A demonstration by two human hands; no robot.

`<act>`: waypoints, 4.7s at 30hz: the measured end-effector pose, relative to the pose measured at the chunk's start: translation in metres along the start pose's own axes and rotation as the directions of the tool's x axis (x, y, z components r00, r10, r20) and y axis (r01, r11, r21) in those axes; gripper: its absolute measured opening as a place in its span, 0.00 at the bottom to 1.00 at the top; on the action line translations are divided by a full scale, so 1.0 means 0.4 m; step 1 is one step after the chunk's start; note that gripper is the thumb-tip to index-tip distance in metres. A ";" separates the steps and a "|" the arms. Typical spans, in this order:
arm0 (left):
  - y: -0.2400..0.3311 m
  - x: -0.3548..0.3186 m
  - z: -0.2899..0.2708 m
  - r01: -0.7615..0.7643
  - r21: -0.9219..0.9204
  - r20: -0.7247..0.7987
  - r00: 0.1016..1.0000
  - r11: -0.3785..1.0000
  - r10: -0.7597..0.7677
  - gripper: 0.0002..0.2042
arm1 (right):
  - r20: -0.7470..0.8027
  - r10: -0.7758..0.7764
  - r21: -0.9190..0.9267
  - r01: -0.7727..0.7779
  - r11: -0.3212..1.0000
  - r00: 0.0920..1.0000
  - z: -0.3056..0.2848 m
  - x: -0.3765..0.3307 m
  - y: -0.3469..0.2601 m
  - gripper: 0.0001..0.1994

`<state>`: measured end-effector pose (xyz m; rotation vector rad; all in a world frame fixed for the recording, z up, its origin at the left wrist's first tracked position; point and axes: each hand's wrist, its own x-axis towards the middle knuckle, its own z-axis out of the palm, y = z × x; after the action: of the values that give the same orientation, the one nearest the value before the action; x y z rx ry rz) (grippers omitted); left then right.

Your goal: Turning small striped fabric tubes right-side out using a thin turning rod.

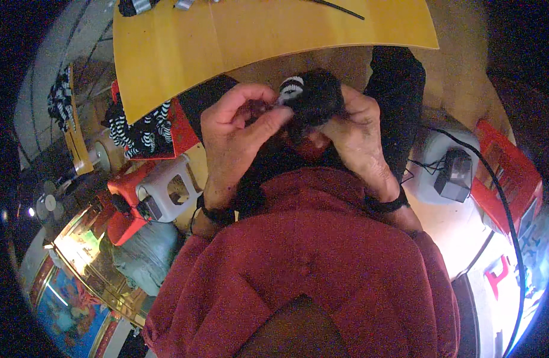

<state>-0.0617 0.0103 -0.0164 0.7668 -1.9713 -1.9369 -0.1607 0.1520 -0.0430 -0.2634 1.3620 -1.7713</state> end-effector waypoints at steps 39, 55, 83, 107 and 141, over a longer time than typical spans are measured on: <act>-0.027 -0.017 -0.002 0.015 -0.269 0.007 1.000 0.963 -0.013 0.16 | 0.089 -0.525 -0.684 0.435 0.585 0.847 0.050 0.021 -0.011 0.06; -0.012 -0.036 0.012 -0.197 0.200 -0.209 0.948 0.960 0.238 0.08 | 0.345 -0.536 -0.476 0.636 0.608 0.770 0.055 0.001 -0.041 0.07; 0.025 -0.051 -0.003 -0.220 -0.070 -0.012 0.975 0.973 0.220 0.09 | 0.085 -0.256 -0.255 0.270 0.929 0.963 0.051 -0.018 -0.068 0.12; -0.002 -0.052 0.004 -0.189 0.054 0.017 0.982 0.981 0.188 0.15 | 0.102 -0.436 -0.630 0.397 0.667 0.894 0.067 0.031 -0.042 0.11; 0.021 0.085 -0.108 0.093 -0.988 0.113 0.979 -0.122 -0.168 0.15 | 0.462 -0.648 -0.879 0.412 -0.241 0.605 -0.003 0.318 -0.124 0.06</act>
<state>-0.0677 -0.0445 -0.0111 0.4329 0.2061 -2.6169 -0.2629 0.0617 -0.0414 -1.8354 2.7888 -0.9546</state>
